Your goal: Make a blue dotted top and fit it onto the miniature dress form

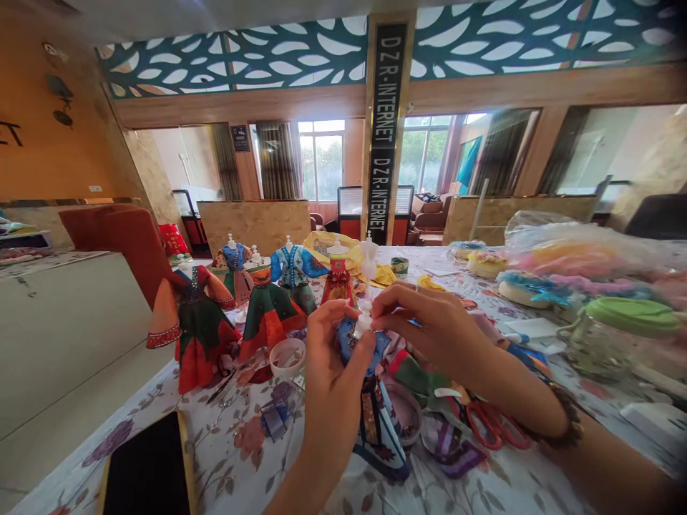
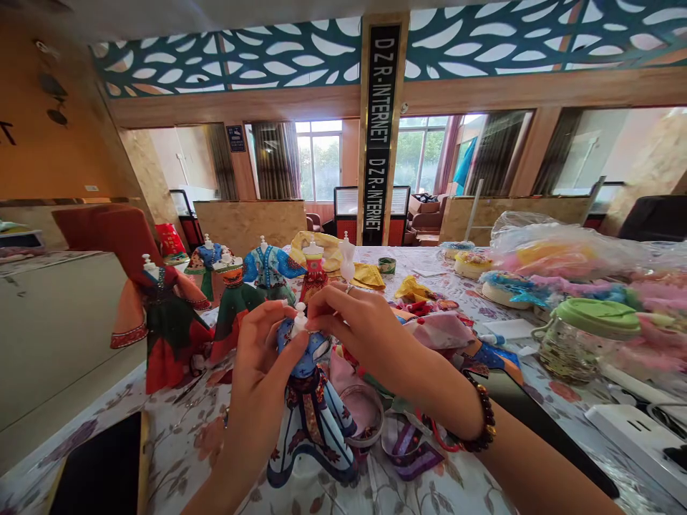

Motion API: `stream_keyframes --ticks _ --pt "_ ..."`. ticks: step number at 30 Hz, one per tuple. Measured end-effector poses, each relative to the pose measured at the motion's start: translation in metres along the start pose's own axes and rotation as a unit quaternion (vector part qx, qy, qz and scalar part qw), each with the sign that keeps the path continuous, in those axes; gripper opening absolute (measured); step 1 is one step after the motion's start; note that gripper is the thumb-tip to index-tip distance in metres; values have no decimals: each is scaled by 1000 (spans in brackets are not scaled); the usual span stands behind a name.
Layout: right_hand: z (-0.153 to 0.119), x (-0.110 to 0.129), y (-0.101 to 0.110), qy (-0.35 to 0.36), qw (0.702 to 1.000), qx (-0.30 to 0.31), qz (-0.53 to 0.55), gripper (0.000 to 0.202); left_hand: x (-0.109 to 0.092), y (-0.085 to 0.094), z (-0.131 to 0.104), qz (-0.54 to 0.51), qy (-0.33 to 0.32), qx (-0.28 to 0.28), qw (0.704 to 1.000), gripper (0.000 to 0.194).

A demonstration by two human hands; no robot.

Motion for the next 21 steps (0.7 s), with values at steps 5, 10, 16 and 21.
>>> stream_keyframes --ticks 5,10,16,21 --pt "-8 -2 -4 41 998 0 -41 10 -1 -1 0 -5 -1 -4 1000 23" --pt "-13 -6 -8 67 996 5 -52 17 -2 -1 0 -7 7 -10 1000 23" --pt "-11 -5 -9 46 999 -8 -18 16 -1 -2 0 -13 5 -4 1000 24" --pt "-10 -5 -7 13 999 -12 34 12 -2 -2 1 -7 5 -6 1000 23"
Point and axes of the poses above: each hand's wrist, its own z-axis towards the middle knuckle, its own y-axis out of the back of the hand, x = y × z, the point moved 2 cm from there along z, towards the middle knuckle, and after that the axes turned 2 degrees about z, right-handed, at the moved point
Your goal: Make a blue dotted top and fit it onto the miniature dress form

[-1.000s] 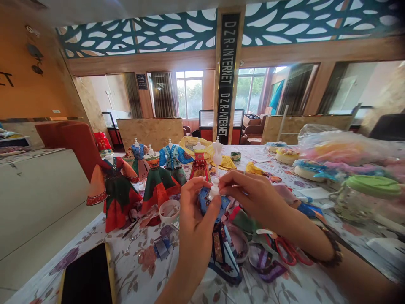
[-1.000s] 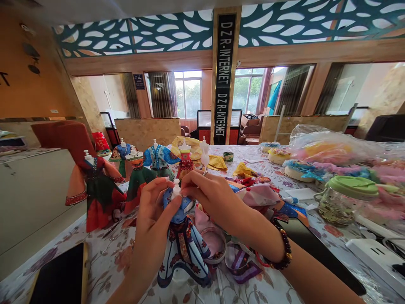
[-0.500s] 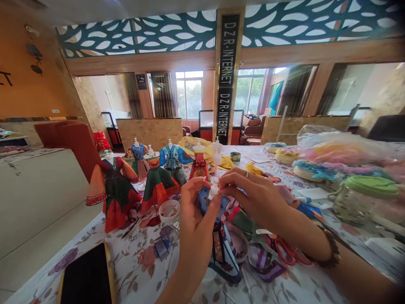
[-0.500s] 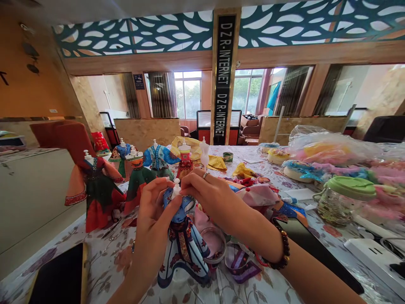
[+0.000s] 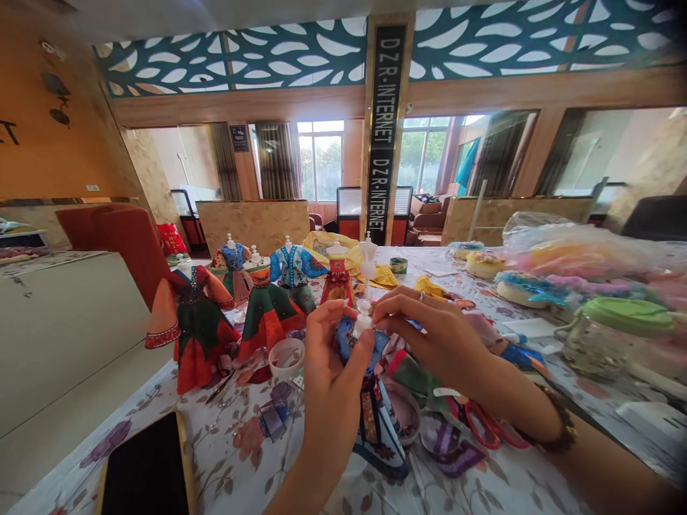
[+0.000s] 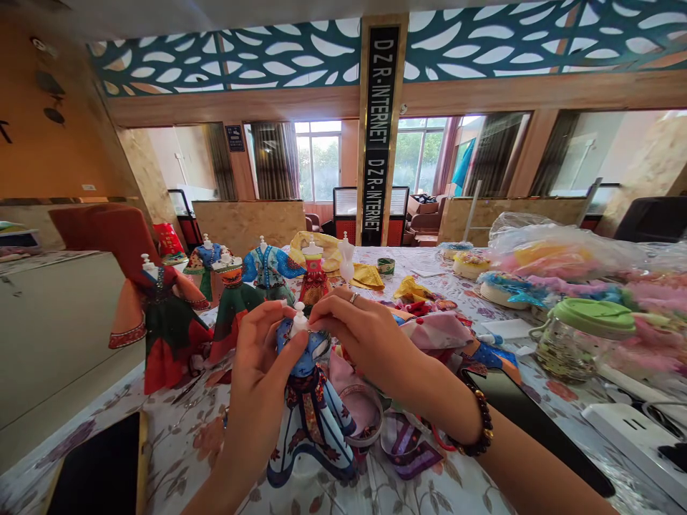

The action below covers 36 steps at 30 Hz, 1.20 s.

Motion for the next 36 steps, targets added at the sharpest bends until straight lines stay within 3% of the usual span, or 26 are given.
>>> stream_keyframes --ticks 13,29,36 --pt "8 3 11 -54 998 18 36 14 1 1 -1 19 0 -7 1000 22" --pt "12 8 17 -10 999 32 -39 17 1 -1 -1 4 6 -5 1000 23" --pt "11 12 16 73 989 19 -127 18 1 -1 0 1 6 -5 1000 23"
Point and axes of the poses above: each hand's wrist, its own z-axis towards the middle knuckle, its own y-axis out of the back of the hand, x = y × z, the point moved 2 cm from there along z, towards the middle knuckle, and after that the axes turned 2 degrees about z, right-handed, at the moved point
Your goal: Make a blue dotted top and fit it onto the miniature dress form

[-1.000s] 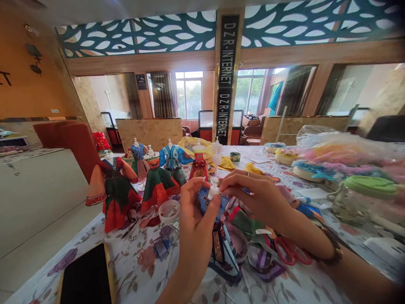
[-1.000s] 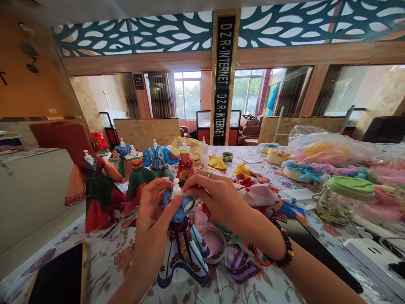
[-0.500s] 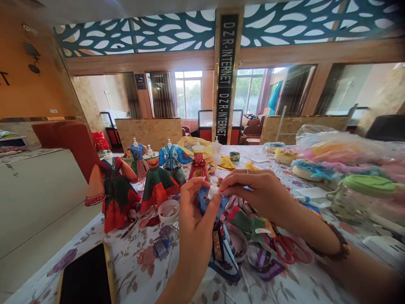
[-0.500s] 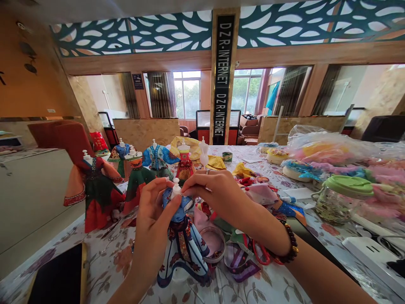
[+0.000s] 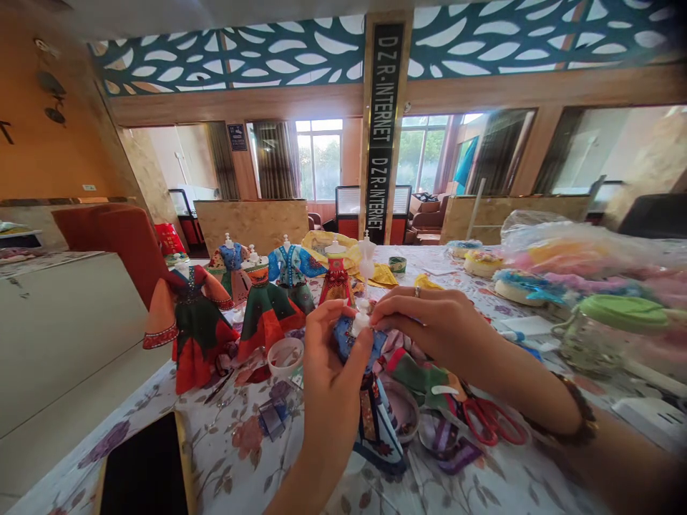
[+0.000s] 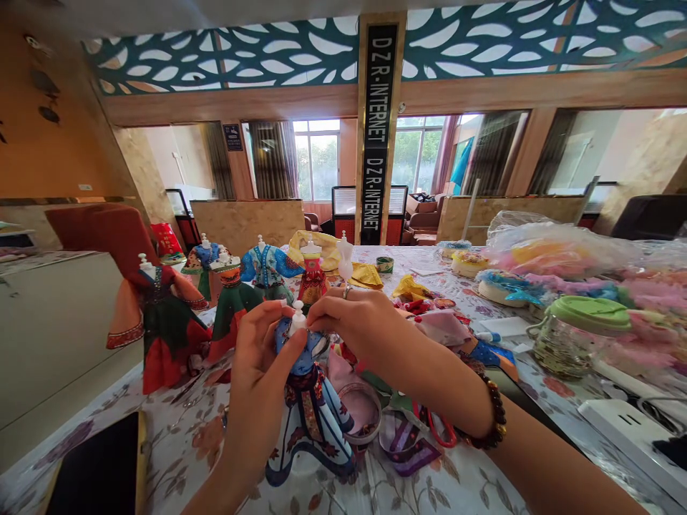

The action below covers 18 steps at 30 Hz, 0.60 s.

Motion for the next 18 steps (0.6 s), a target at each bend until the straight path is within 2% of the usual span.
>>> stream_keyframes --ticks 4,12,18 --pt "-4 0 -1 25 1000 10 -8 18 0 1 0 6 3 2 1000 22" --pt "-13 -6 -7 9 999 48 -9 19 1 -1 0 3 2 5 1000 23" --pt "-12 -3 -6 16 999 36 22 21 2 0 0 4 -2 4 1000 23"
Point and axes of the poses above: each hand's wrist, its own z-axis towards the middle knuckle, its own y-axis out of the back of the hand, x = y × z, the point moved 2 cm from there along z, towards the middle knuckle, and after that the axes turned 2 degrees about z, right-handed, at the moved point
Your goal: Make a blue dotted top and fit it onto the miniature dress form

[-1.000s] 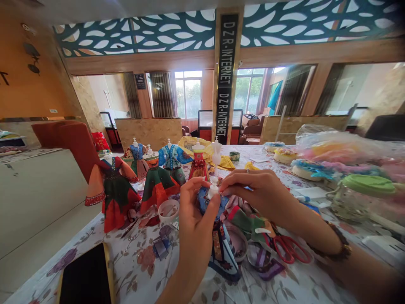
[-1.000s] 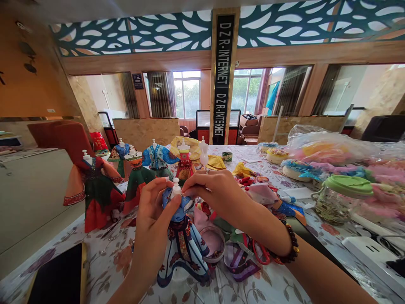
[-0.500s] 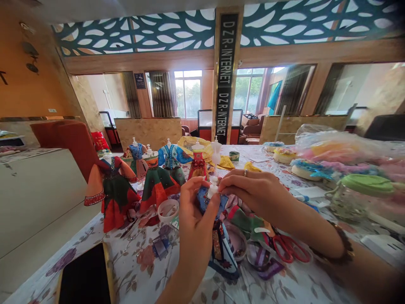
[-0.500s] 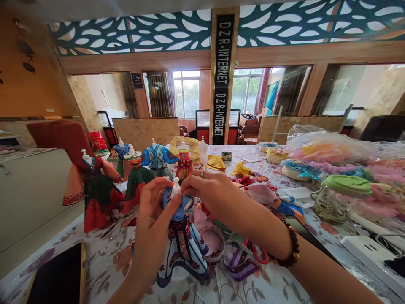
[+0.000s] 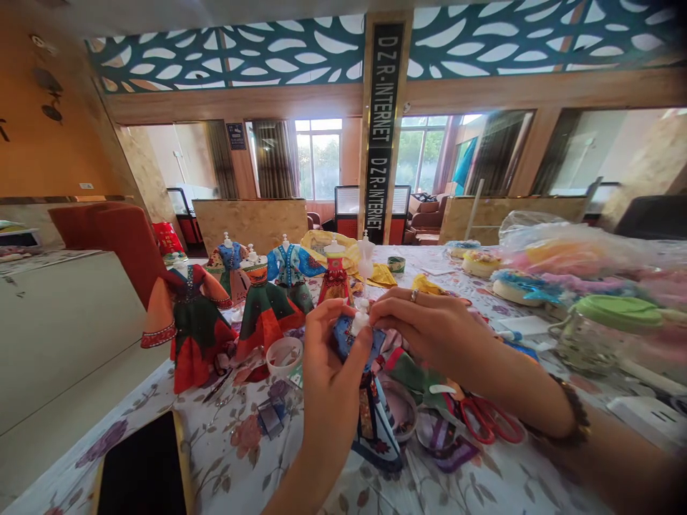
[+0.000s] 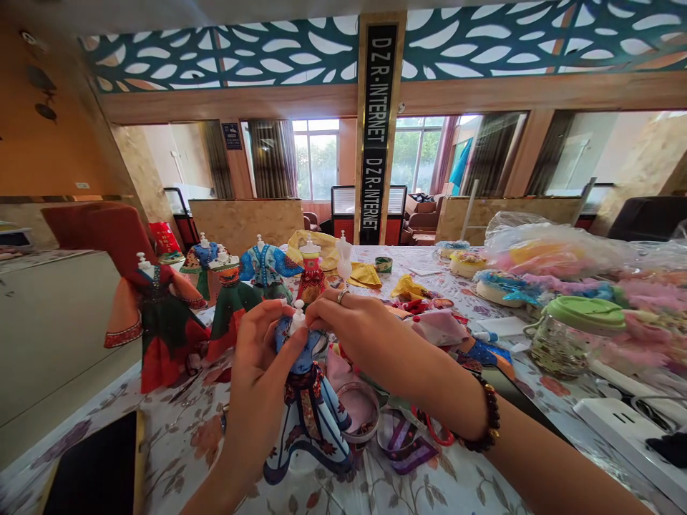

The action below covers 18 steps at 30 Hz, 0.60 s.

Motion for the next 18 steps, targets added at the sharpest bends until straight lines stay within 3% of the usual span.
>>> stream_keyframes --ticks 3,7,11,18 --pt "2 1 -1 -15 998 -45 39 19 -1 2 0 3 -9 -7 1000 23" --pt "3 -2 -6 -96 982 -110 121 15 -2 3 -1 5 -8 -12 1000 23" --pt "3 -7 -11 -151 965 -101 187 14 -3 2 -1 -1 6 -4 1000 24" --pt "2 -7 -11 -115 968 -84 205 12 -4 3 0 -1 -2 -2 1000 24"
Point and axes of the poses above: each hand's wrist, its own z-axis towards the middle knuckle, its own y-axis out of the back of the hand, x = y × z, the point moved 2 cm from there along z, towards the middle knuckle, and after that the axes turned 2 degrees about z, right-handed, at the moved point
